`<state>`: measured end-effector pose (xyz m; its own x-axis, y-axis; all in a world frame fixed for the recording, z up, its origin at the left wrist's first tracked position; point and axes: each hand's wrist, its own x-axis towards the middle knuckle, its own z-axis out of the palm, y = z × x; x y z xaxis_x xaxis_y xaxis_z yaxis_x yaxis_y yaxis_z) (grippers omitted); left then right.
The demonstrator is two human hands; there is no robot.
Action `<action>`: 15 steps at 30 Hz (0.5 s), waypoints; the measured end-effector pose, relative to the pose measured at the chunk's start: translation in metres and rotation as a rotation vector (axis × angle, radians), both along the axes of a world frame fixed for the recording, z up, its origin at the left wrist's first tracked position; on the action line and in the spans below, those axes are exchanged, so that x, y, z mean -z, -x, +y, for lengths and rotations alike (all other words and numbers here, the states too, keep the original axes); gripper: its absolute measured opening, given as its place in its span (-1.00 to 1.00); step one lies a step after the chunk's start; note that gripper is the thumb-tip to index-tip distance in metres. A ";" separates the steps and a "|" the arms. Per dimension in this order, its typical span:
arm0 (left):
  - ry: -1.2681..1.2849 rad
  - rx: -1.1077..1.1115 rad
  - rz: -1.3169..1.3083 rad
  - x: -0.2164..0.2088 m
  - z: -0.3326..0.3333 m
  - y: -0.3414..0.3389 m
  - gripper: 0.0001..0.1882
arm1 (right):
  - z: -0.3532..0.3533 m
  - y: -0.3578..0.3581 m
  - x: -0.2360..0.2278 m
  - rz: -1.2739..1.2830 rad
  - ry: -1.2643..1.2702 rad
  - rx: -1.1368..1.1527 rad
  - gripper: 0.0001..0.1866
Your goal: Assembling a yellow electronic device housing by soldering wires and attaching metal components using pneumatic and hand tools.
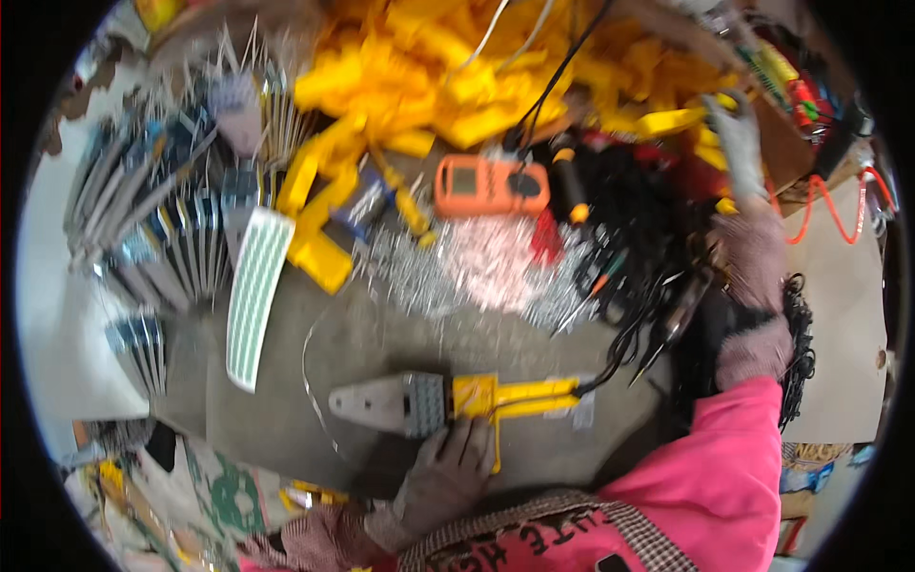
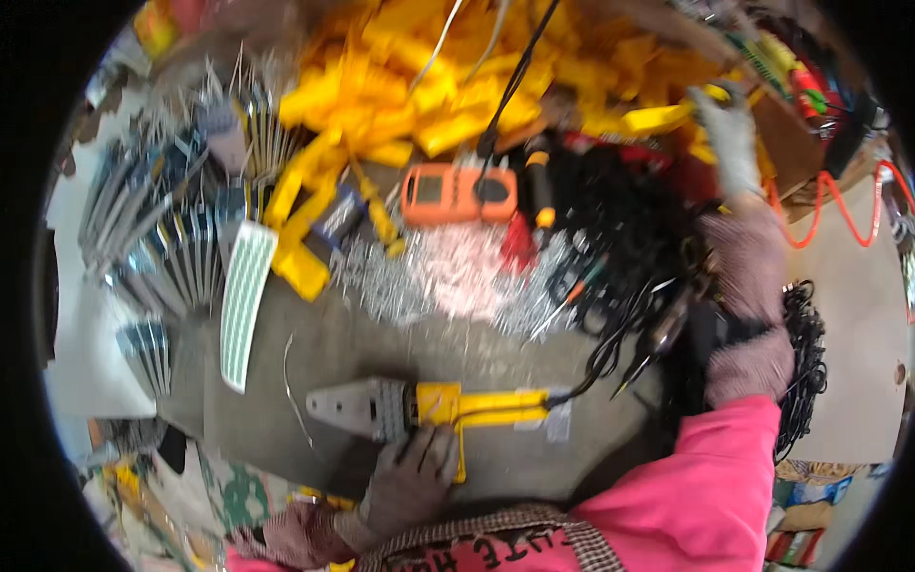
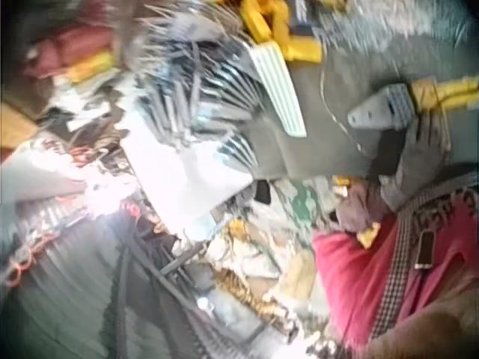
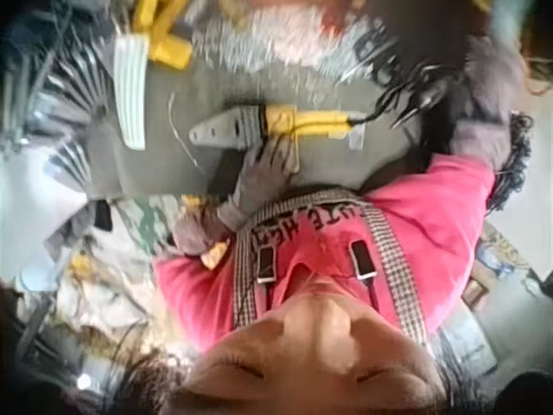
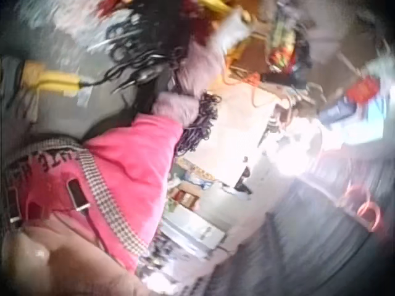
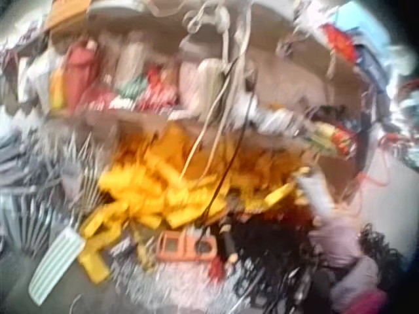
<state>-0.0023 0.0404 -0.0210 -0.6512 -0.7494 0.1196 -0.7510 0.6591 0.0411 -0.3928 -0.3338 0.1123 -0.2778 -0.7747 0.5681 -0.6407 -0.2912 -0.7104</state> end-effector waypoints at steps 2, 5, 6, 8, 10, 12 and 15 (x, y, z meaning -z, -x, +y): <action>-0.036 -0.011 -0.014 -0.001 -0.002 0.004 -0.29 | 0.041 0.066 0.020 -0.051 -0.123 -0.209 -0.79; 0.008 0.013 -0.035 0.003 -0.006 0.006 -0.28 | 0.090 0.123 0.070 0.319 -0.240 0.018 -0.74; 0.049 0.010 -0.071 0.003 -0.003 0.005 -0.28 | 0.108 0.084 0.073 0.418 -0.130 0.026 -0.62; -0.008 0.019 -0.017 0.003 -0.002 0.007 -0.26 | 0.114 0.082 0.074 0.914 -0.154 0.205 -0.50; -0.054 0.023 0.047 0.004 -0.004 0.010 -0.22 | 0.132 0.073 0.049 0.977 -0.400 0.336 -0.44; -0.060 0.015 0.081 0.009 0.000 0.013 -0.19 | 0.161 0.059 0.021 0.616 0.022 0.209 -0.50; -0.050 -0.012 0.111 0.012 0.004 0.011 -0.19 | 0.253 -0.047 0.017 -0.462 -0.154 -0.030 -0.58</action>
<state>-0.0131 0.0444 -0.0330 -0.6267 -0.7642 0.1523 -0.7481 0.6448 0.1568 -0.3459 -0.0812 0.0953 -0.4503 -0.8514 0.2692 -0.2413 -0.1742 -0.9547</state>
